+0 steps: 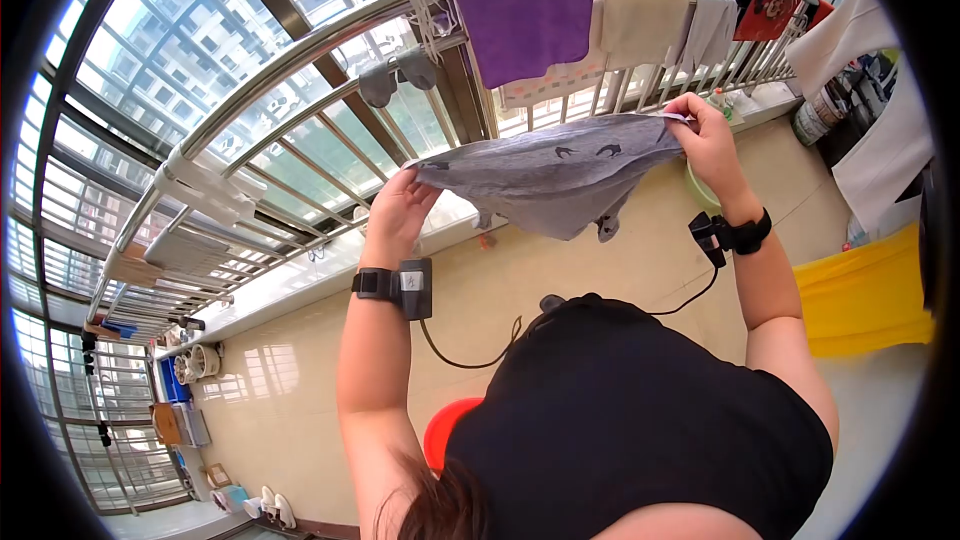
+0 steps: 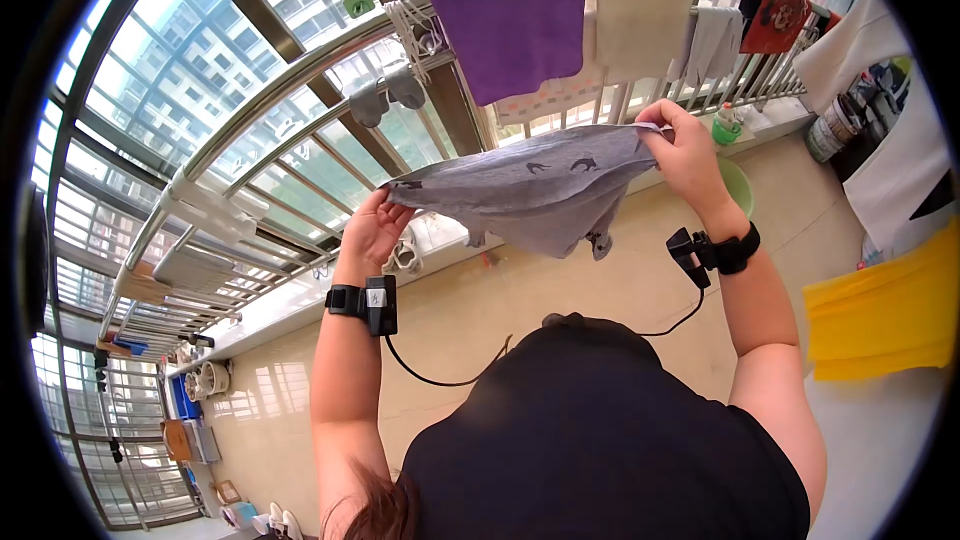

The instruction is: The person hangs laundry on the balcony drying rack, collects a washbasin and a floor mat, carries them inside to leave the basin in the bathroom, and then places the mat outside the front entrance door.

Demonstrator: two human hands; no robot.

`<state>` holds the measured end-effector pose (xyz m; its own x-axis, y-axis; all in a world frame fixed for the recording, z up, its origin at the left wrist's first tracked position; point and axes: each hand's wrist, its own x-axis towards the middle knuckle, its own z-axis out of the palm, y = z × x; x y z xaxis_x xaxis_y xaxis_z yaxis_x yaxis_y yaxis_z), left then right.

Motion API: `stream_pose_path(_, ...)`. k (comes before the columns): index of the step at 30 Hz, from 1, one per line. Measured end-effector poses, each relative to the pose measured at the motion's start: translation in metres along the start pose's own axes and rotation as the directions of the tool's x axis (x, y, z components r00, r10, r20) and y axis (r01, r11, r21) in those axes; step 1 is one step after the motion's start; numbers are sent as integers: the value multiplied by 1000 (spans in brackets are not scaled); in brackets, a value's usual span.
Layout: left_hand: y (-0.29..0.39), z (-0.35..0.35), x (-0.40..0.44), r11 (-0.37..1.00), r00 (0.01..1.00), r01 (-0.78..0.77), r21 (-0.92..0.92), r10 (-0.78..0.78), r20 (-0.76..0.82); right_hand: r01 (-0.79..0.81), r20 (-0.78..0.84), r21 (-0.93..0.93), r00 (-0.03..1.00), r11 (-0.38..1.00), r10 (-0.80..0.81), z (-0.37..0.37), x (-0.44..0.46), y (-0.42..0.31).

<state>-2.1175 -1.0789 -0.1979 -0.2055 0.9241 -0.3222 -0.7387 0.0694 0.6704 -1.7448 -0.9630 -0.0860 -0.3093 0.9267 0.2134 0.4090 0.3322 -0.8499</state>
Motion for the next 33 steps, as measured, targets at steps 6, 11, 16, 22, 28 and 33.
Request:
stream_pose_path(6,-16,38,11,754,982,-163,637,187,30,111,-158,-299,974,948,-164,-12,-3,64)
stream_pose_path(11,7,79,7,-321,733,-431,844,421,534,199,168,-622,979,757,-119,-57,1,66)
stream_pose_path(16,21,148,-21,-464,648,-473,749,392,653,397,-43,-513,873,761,-485,-64,-2,26)
stream_pose_path(22,-44,34,24,-331,878,-178,927,372,301,54,-76,-461,992,886,-100,-42,9,175)
stream_pose_path(28,-24,87,15,-212,840,-267,940,426,335,-169,-4,35,986,985,169,-55,13,140)
stream_pose_path(33,-36,82,17,8,844,-303,953,466,264,-131,-16,12,991,991,132,-58,21,166)
